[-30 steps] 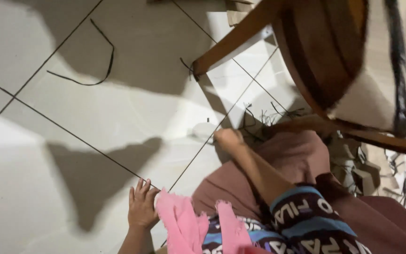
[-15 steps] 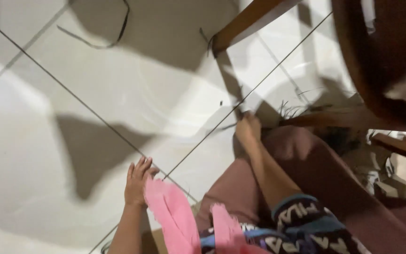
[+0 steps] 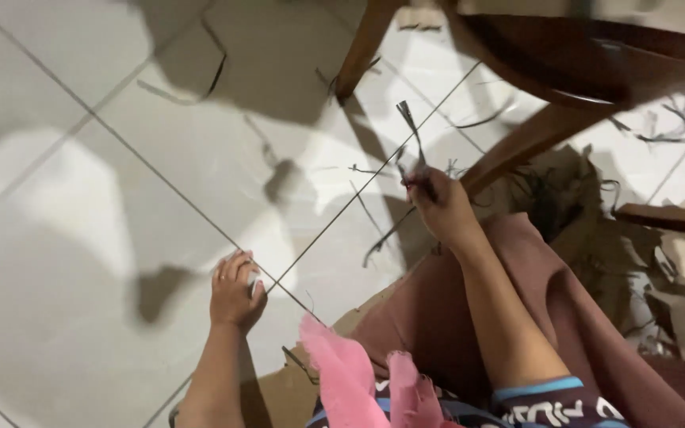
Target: Wrapping wooden chair legs with protective cardboard and plastic strips.
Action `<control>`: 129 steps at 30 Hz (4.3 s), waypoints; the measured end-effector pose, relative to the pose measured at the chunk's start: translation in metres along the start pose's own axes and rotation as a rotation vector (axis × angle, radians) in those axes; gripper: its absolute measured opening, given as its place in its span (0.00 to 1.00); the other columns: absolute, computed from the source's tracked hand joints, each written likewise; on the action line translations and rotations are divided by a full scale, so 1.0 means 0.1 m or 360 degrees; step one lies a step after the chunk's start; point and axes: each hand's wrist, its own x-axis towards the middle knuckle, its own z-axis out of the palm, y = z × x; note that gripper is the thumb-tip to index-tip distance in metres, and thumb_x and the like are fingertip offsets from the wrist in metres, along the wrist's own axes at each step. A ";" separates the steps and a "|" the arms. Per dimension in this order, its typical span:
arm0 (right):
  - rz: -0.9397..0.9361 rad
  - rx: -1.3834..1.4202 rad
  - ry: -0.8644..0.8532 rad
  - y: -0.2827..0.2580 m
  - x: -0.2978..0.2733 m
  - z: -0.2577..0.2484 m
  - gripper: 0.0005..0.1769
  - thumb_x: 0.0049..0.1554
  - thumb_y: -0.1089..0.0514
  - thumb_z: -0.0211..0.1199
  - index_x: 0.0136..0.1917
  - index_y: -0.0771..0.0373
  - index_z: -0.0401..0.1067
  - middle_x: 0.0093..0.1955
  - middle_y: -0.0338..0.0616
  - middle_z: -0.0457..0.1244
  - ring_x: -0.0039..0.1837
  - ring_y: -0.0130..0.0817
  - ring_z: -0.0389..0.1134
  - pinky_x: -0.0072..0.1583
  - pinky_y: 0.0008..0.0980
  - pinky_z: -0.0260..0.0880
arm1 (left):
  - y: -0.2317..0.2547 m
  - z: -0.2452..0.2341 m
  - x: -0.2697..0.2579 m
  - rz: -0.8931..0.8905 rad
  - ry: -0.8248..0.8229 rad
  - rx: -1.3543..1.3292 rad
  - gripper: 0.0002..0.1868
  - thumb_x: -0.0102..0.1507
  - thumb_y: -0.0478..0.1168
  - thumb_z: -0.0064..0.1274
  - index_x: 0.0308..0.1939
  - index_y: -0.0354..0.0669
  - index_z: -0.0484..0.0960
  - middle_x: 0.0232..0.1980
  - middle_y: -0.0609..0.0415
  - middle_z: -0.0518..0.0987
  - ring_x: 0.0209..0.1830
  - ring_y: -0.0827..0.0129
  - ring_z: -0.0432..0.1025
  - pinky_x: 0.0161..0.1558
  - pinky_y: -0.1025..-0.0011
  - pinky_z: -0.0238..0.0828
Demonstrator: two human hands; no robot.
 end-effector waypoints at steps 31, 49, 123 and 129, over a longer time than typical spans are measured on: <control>-0.0169 -0.1498 -0.0786 -1.11 -0.52 -0.90 0.22 0.58 0.36 0.57 0.53 0.51 0.77 0.54 0.46 0.70 0.53 0.47 0.72 0.52 0.43 0.69 | 1.59 0.66 -1.79 -0.0060 0.0236 -0.0188 0.26 0.59 0.53 0.45 0.60 0.55 0.77 0.66 0.61 0.72 0.65 0.63 0.66 0.80 0.39 0.38; 0.0483 -0.0744 -0.0608 1.15 -1.37 -1.75 0.18 0.56 0.43 0.60 0.49 0.57 0.77 0.52 0.48 0.71 0.57 0.41 0.71 0.58 0.36 0.67 | 1.26 0.98 -1.48 0.0019 0.0248 -0.0172 0.25 0.63 0.42 0.46 0.65 0.47 0.73 0.62 0.51 0.73 0.63 0.53 0.66 0.61 0.51 0.59; 0.0452 -0.0635 -0.0921 0.23 -1.79 -0.84 0.22 0.65 0.50 0.54 0.70 0.53 0.55 0.64 0.42 0.52 0.33 0.45 0.62 0.35 0.47 0.59 | 4.77 0.54 2.17 -0.0833 -0.0028 -0.2422 0.21 0.50 0.21 0.57 0.35 0.50 0.66 0.34 0.56 0.72 0.34 0.74 0.66 0.34 0.79 0.56; 0.0130 -0.0411 -0.0735 0.46 -1.94 -0.76 0.17 0.63 0.45 0.63 0.51 0.57 0.62 0.56 0.41 0.56 0.33 0.45 0.64 0.28 0.44 0.62 | 4.80 0.21 2.07 -0.0999 -0.0156 -0.2340 0.22 0.50 0.22 0.54 0.44 0.46 0.73 0.34 0.53 0.75 0.31 0.68 0.67 0.29 0.72 0.60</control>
